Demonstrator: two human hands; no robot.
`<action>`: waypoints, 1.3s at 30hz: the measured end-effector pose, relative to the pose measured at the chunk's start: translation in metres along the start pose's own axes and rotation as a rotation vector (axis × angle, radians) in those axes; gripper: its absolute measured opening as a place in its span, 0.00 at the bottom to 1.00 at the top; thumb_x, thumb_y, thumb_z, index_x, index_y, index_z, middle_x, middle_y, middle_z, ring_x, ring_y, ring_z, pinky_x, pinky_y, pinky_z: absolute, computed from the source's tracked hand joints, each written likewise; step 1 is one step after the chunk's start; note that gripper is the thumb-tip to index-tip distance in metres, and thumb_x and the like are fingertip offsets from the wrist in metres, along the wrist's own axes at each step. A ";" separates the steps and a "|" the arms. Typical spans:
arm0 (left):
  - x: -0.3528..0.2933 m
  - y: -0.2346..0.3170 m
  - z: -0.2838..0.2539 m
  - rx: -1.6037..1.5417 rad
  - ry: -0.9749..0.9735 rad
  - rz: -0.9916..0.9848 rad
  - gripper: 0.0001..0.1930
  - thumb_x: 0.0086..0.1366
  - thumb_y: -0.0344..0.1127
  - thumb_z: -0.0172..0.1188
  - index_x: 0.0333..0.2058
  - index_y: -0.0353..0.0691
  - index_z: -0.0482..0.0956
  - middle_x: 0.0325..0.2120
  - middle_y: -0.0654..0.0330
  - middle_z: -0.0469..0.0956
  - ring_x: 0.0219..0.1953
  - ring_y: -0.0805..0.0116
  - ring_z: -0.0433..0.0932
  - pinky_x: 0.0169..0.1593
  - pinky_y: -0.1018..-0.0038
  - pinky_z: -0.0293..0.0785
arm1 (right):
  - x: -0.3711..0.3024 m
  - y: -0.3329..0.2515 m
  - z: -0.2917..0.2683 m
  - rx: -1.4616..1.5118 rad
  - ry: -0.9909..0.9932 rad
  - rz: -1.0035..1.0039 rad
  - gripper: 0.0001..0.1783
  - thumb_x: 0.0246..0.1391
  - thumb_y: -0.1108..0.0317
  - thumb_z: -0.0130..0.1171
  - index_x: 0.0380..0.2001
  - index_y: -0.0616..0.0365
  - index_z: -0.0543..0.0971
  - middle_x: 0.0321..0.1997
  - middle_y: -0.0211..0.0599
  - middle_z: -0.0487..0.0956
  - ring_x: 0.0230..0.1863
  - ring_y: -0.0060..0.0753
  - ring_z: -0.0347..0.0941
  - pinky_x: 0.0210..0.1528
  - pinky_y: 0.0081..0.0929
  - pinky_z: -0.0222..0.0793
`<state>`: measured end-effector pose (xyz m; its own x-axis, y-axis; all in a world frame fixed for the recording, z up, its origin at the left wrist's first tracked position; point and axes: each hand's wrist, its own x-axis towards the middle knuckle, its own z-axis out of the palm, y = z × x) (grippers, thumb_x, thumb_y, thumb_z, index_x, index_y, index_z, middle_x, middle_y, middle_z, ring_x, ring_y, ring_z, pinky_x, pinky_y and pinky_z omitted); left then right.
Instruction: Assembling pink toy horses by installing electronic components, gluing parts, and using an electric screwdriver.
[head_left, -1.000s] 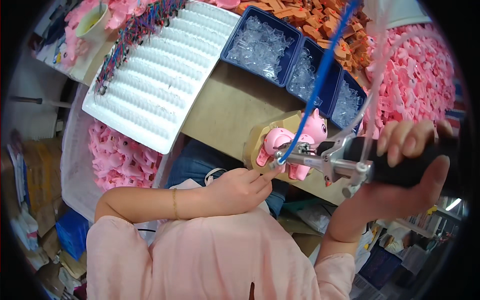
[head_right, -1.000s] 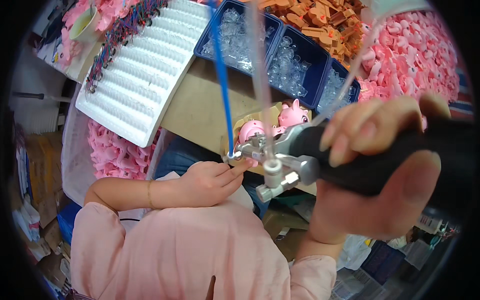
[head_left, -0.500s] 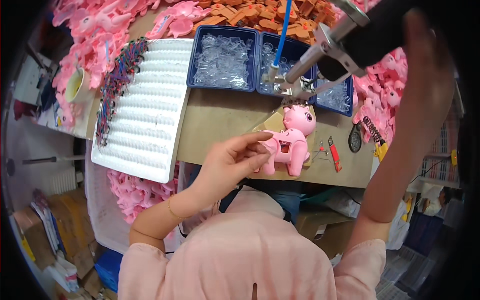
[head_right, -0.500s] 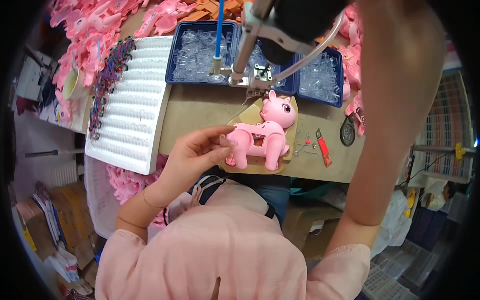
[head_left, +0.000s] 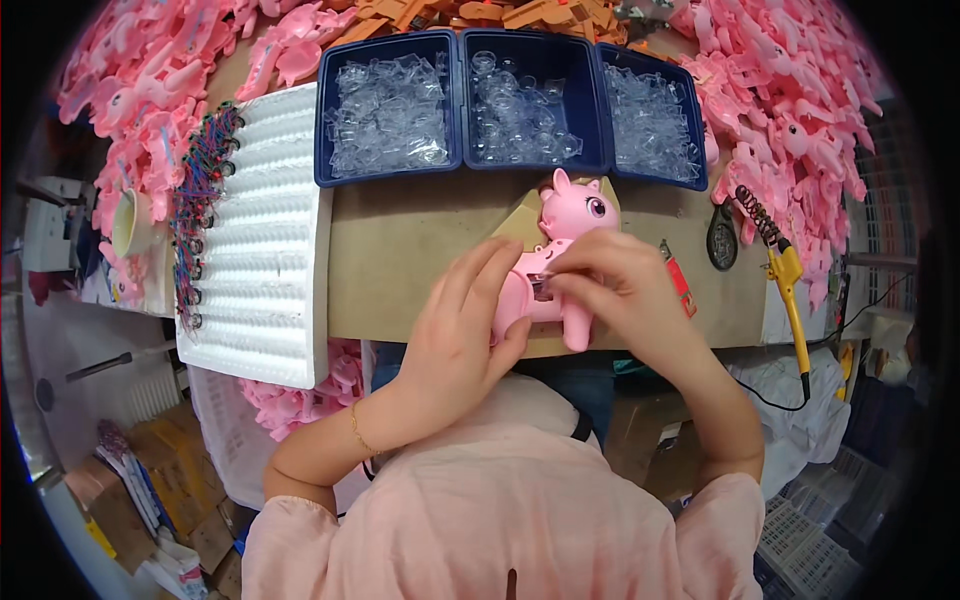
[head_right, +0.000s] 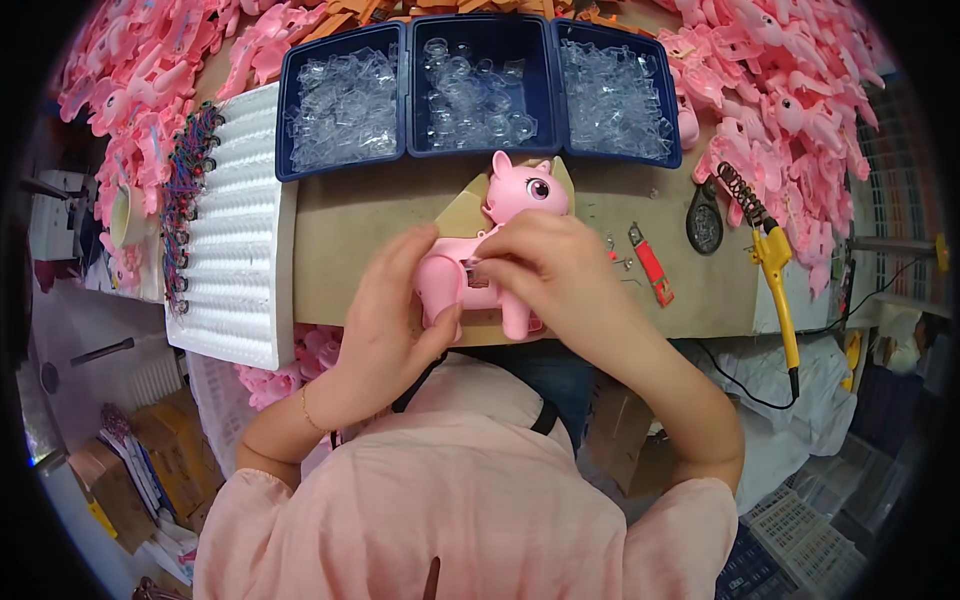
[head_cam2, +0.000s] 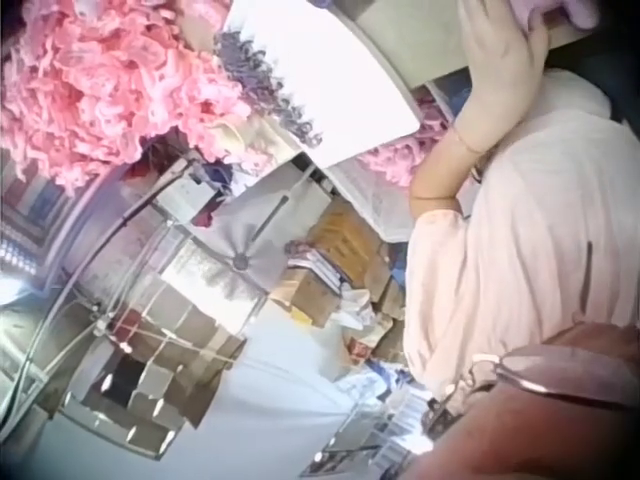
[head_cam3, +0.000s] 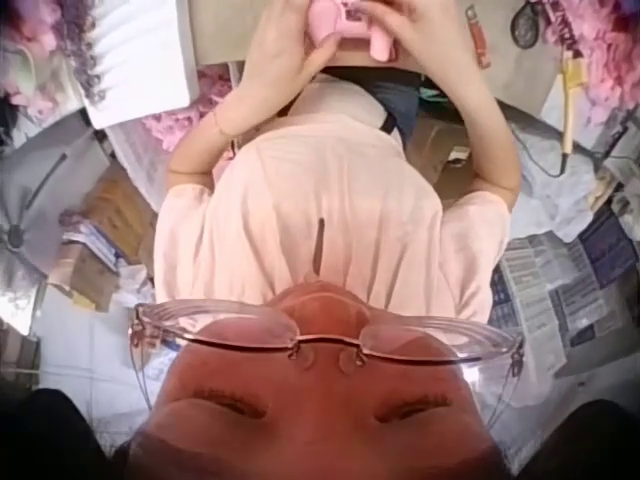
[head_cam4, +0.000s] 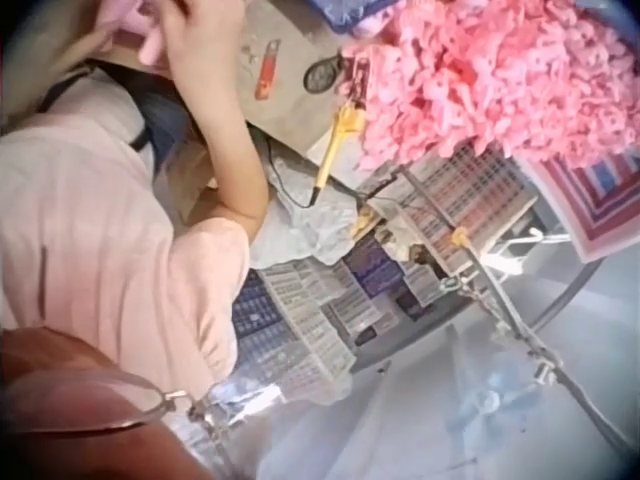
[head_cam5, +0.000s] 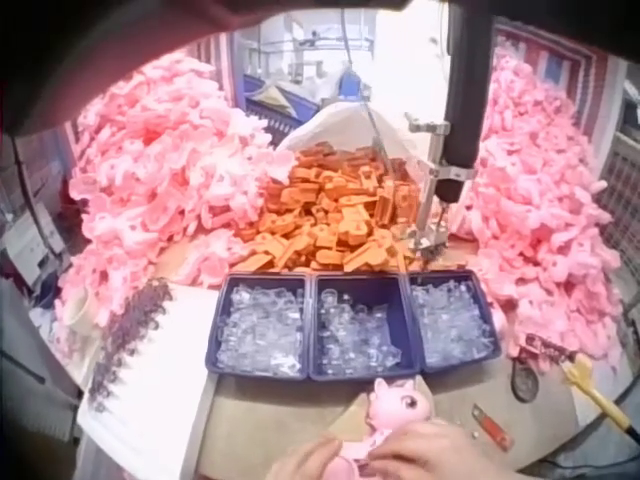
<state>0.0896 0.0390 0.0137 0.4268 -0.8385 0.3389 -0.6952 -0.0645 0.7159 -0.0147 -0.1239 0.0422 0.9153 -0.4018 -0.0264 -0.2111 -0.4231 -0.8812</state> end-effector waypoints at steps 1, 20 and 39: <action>-0.002 -0.003 0.005 -0.021 0.006 -0.023 0.31 0.49 0.27 0.60 0.54 0.34 0.60 0.49 0.48 0.67 0.47 0.52 0.70 0.48 0.66 0.67 | 0.001 0.004 0.004 -0.090 -0.037 -0.050 0.06 0.44 0.73 0.59 0.28 0.63 0.78 0.28 0.36 0.75 0.32 0.35 0.71 0.38 0.27 0.65; 0.012 0.010 -0.003 0.712 -0.357 0.385 0.24 0.49 0.32 0.50 0.44 0.22 0.72 0.47 0.43 0.70 0.51 0.54 0.69 0.53 0.67 0.66 | -0.004 -0.003 0.005 -0.716 -0.106 -0.440 0.14 0.34 0.65 0.61 0.27 0.63 0.77 0.27 0.36 0.69 0.30 0.38 0.66 0.34 0.30 0.63; 0.018 0.012 -0.044 -0.942 -0.508 -0.742 0.34 0.47 0.29 0.63 0.55 0.37 0.61 0.46 0.54 0.70 0.48 0.63 0.72 0.48 0.70 0.72 | 0.085 0.097 -0.072 -0.672 0.466 -0.045 0.08 0.48 0.70 0.56 0.32 0.60 0.77 0.31 0.45 0.73 0.35 0.46 0.71 0.38 0.35 0.67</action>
<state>0.1145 0.0467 0.0550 0.1222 -0.8902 -0.4389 0.3692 -0.3697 0.8526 0.0180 -0.2578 -0.0113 0.7222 -0.6069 0.3317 -0.4738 -0.7835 -0.4021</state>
